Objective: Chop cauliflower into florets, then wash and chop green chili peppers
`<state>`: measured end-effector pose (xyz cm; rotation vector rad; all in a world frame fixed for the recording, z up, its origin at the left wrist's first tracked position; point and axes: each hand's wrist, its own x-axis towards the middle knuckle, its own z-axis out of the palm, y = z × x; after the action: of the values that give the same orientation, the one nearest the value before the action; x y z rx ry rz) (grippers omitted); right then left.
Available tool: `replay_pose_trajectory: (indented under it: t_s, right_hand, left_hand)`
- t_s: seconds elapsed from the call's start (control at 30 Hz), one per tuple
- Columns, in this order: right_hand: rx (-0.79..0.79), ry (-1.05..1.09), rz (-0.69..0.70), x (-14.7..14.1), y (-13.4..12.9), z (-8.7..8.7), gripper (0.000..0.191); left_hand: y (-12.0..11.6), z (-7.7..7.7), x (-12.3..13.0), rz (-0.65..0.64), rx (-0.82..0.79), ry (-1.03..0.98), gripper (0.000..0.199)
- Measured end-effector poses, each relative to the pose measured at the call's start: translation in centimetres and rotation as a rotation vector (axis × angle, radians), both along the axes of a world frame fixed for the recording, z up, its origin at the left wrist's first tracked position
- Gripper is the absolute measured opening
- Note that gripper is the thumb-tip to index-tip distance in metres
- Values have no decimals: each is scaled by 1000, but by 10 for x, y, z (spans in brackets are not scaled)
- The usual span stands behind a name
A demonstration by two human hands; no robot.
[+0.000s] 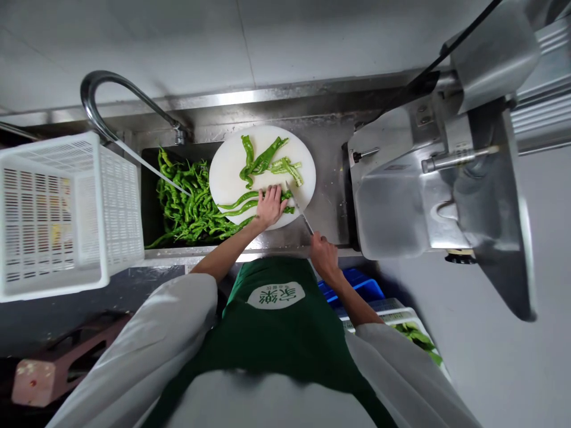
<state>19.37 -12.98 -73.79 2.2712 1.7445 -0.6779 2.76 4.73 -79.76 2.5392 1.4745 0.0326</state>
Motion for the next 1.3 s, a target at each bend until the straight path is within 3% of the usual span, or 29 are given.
replay_pose_trajectory:
  t_s: [0.13,0.3,0.5,0.63,0.83,1.03,1.3]
  right_hand:
    - [11,46,-33,1,9,2,34]
    - [50,228,-188,37,16,-15,32]
    - [125,749,-536,49,27,-55,38]
    - [101,940,-638,45,36,-71,39]
    - [23,1017,-621,53,41,-82,40]
    - [-28,1003,-589,59,49,-81,37]
    - [22,998,-479,51,70,-82,37]
  left_hand:
    - [9,9,11,46,-9,-55,68]
    - [3,12,15,287,-1,-73,67]
    - [-1,3,22,274,-44,-53,67]
    - [1,1,22,268,-30,-26,67]
    - [2,1,22,237,-45,-10,67]
    - [4,1,22,226,-77,-36,68]
    - [4,12,13,215,-73,-53,68]
